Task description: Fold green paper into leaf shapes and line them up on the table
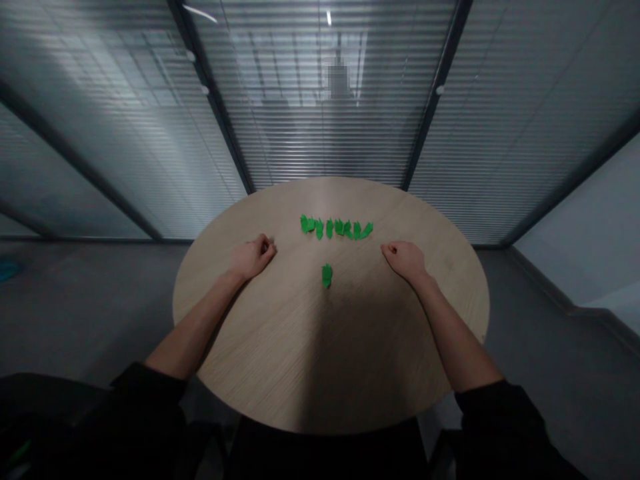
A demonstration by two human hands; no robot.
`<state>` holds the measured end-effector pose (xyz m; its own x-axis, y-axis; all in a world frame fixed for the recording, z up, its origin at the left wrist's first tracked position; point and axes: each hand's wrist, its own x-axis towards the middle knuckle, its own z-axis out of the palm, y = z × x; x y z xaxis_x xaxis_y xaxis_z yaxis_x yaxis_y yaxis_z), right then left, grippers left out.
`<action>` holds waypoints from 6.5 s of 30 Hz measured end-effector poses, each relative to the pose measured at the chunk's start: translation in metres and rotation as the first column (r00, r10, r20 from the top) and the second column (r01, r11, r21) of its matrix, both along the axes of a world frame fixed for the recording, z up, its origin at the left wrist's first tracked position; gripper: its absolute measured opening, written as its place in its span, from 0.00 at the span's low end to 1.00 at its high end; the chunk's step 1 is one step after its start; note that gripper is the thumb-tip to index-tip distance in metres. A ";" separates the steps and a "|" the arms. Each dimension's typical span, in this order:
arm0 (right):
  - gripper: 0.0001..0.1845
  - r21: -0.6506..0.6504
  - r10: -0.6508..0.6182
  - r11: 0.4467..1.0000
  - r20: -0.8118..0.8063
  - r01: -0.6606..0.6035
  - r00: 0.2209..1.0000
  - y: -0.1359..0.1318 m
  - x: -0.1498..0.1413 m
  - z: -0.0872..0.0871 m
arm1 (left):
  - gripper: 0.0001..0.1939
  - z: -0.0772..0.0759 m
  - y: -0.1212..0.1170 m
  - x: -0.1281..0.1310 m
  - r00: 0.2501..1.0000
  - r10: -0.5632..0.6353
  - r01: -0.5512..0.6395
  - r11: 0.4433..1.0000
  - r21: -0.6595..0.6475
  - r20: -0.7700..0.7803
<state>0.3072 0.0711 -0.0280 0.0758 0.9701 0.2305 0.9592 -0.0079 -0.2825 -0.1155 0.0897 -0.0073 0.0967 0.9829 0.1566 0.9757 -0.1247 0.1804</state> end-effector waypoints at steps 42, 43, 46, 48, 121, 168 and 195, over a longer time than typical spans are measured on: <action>0.25 -0.013 -0.008 1.000 -0.002 0.008 1.000 0.001 0.000 0.000 | 0.07 -0.009 -0.049 0.087 0.662 -0.581 0.615 0.782 0.101 0.473; 0.25 -0.014 -0.009 1.000 -0.002 0.009 1.000 0.001 0.000 0.000 | 0.07 -0.009 -0.049 0.087 0.659 -0.583 0.616 0.781 0.103 0.475; 0.25 -0.018 -0.009 1.000 0.001 0.009 1.000 0.002 0.000 0.000 | 0.07 -0.009 -0.048 0.085 0.653 -0.580 0.610 0.784 0.115 0.487; 0.25 -0.019 -0.012 1.000 0.002 0.012 1.000 0.002 0.000 0.000 | 0.09 -0.010 -0.047 0.083 0.652 -0.570 0.597 0.793 0.125 0.501; 0.25 -0.022 -0.013 1.000 0.021 0.014 1.000 0.000 0.000 0.000 | 0.10 -0.009 -0.034 0.076 0.318 -0.061 0.547 0.827 -0.130 0.946; 0.25 -0.030 -0.010 1.000 0.001 0.010 1.000 0.000 -0.004 -0.002 | 0.08 -0.017 0.078 0.045 0.898 -0.110 0.049 0.987 0.151 0.425; 0.24 -0.022 -0.018 1.000 -0.031 0.018 0.999 0.001 -0.003 -0.005 | 0.06 -0.021 0.056 0.038 0.866 -0.015 -0.080 0.983 0.168 0.500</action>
